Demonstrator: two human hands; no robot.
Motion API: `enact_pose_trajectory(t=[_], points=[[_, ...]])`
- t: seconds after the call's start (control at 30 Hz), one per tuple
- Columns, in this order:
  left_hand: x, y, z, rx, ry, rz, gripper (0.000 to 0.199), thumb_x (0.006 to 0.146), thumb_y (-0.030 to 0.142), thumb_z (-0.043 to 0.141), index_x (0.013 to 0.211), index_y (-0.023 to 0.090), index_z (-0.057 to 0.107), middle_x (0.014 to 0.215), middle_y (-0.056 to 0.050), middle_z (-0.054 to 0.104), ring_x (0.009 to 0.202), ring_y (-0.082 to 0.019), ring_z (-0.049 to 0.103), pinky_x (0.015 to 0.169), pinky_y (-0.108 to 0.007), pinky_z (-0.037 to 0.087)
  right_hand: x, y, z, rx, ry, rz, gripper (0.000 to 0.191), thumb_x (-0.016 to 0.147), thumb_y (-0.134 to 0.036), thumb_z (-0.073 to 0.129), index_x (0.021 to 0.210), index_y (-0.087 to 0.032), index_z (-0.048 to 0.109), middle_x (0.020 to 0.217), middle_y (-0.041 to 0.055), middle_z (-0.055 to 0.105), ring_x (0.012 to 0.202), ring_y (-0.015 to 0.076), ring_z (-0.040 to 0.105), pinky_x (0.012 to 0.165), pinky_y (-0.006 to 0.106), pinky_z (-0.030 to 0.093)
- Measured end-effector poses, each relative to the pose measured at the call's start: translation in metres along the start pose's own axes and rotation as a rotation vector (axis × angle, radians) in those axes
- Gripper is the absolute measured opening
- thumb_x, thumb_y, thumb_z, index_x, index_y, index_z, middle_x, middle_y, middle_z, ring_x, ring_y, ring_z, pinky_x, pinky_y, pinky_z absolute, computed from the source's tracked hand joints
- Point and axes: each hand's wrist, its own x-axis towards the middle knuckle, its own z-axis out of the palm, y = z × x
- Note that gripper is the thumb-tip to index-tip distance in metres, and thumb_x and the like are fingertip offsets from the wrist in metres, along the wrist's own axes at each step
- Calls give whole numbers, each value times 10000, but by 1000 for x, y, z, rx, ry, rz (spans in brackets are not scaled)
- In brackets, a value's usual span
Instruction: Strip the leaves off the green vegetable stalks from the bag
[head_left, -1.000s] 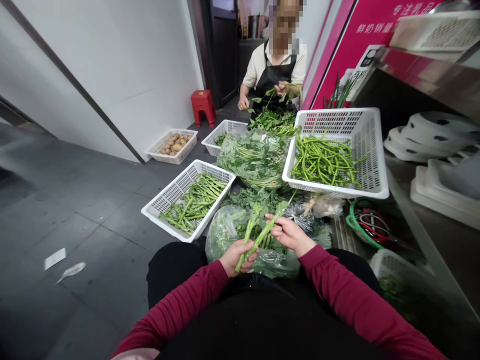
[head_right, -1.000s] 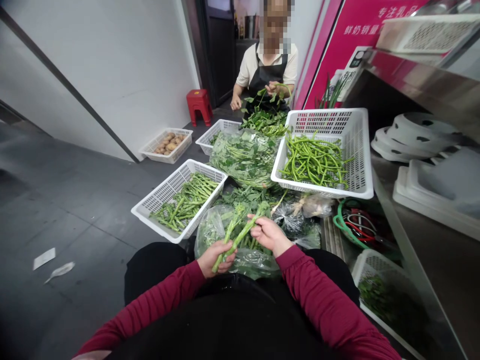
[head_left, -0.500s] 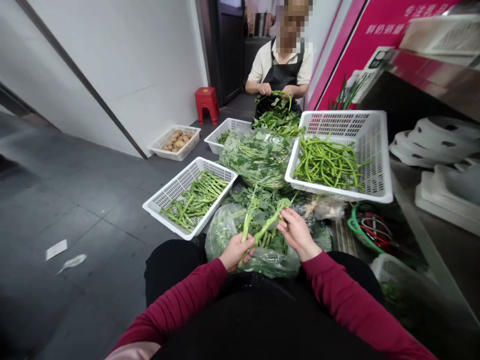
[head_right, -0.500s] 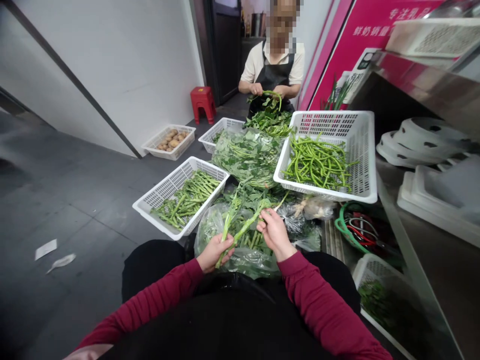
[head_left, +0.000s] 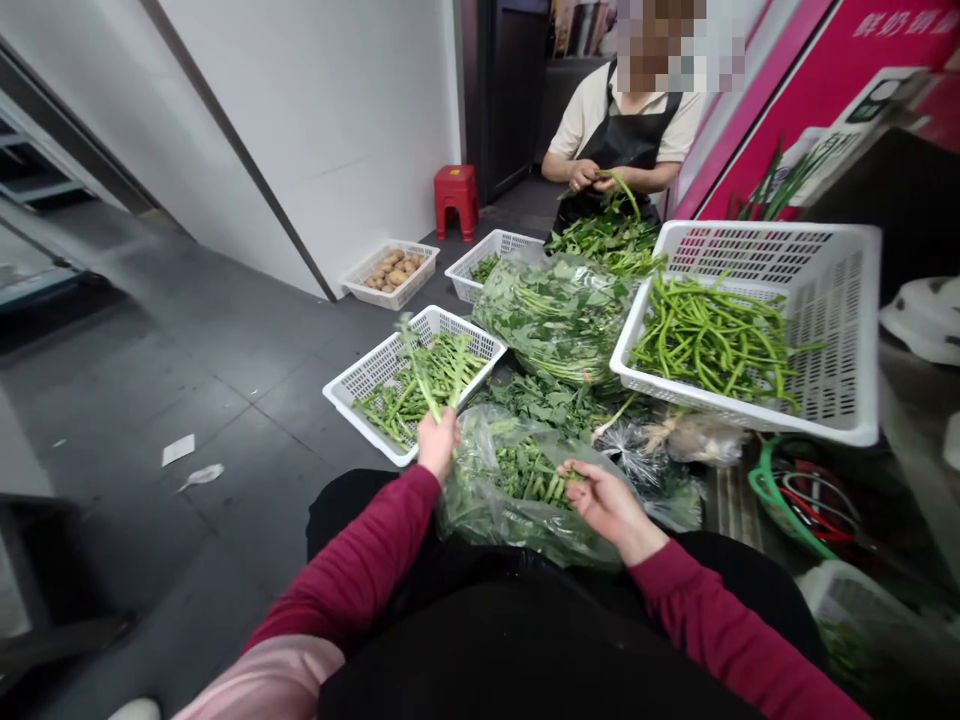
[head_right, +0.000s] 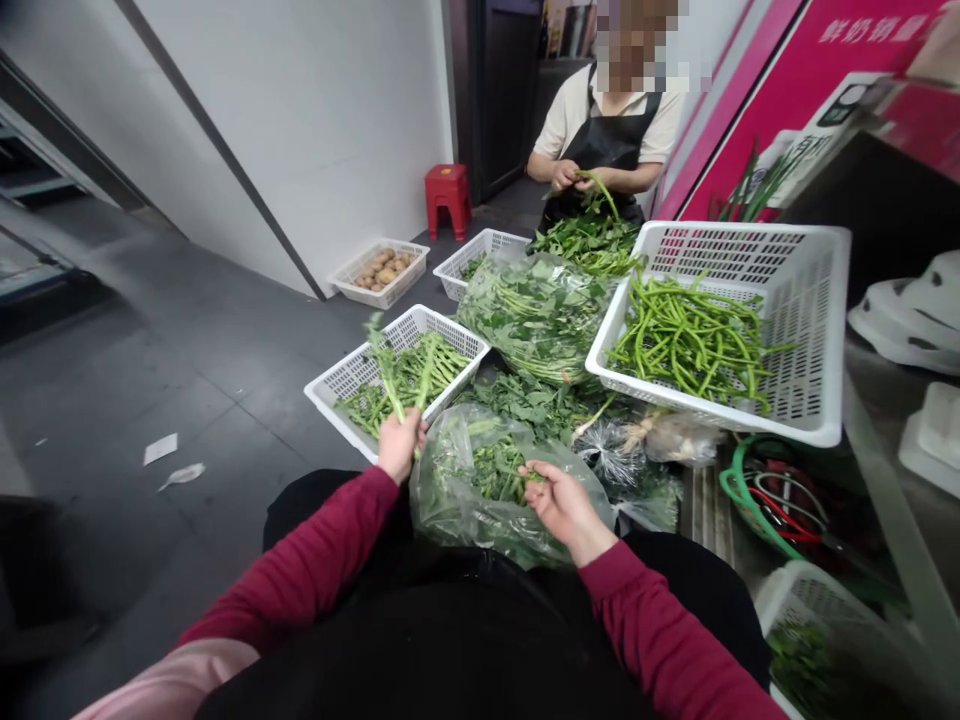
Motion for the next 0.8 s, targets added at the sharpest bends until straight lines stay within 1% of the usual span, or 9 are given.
enact_pose_trajectory(t=[0.1,0.17,0.23,0.3,0.37,0.5,0.53,0.63,0.8], points=[[43,17,-15,59,114,-33,211,752,293,478,834,107,535,606,-26,548,497,-104,484,476,-216,339,2,-9,-8,22,-11,-9,106,633,-87,579,718,-148,563,716,40,589,415,52,386,370,184,372],[47,17,-15,89,95,-54,221,763,273,467,871,93,536,602,-35,550,513,-112,500,485,-217,341,1,-7,-12,39,-42,23,126,620,-88,567,725,-158,564,636,7,546,398,53,365,349,181,348],[30,8,-2,113,-18,-64,228,767,282,464,883,101,540,569,-21,546,476,-108,496,470,-213,342,1,-4,-15,30,-66,59,125,607,-101,555,713,-169,552,554,-25,475,410,69,394,373,191,372],[-1,-5,16,134,-188,-63,223,739,315,506,843,125,558,513,9,524,418,-97,466,448,-208,337,1,-3,-16,-2,-50,66,124,592,-104,544,690,-178,535,540,-34,451,484,96,479,460,220,432],[-36,-19,32,174,-347,-16,190,679,321,574,741,141,574,483,28,497,411,-87,440,453,-203,335,0,-4,-13,-39,-35,45,150,567,-87,543,686,-177,530,566,-35,466,532,101,513,496,221,435],[-83,-33,44,356,-576,345,206,694,370,556,683,164,567,568,29,512,543,-94,453,551,-206,341,-4,-15,-1,-110,-152,-86,202,569,-89,576,756,-165,564,609,-42,468,437,53,402,394,181,309],[-89,-34,43,394,-606,411,229,727,392,514,701,170,563,577,32,505,554,-96,447,560,-208,334,-7,-18,2,-119,-178,-122,190,592,-115,589,775,-163,570,620,-40,468,442,53,394,396,185,302],[-98,-33,41,429,-657,481,269,794,402,413,735,176,545,577,38,470,553,-96,423,555,-207,314,-16,-27,8,-116,-211,-176,146,665,-216,607,793,-161,564,638,-34,457,475,61,403,419,195,308],[-107,-26,42,415,-690,521,233,787,374,434,746,176,551,565,41,452,540,-93,399,552,-202,301,-34,-30,11,-142,-218,-260,207,682,-297,652,725,-175,491,675,-36,458,484,51,389,418,182,286]])
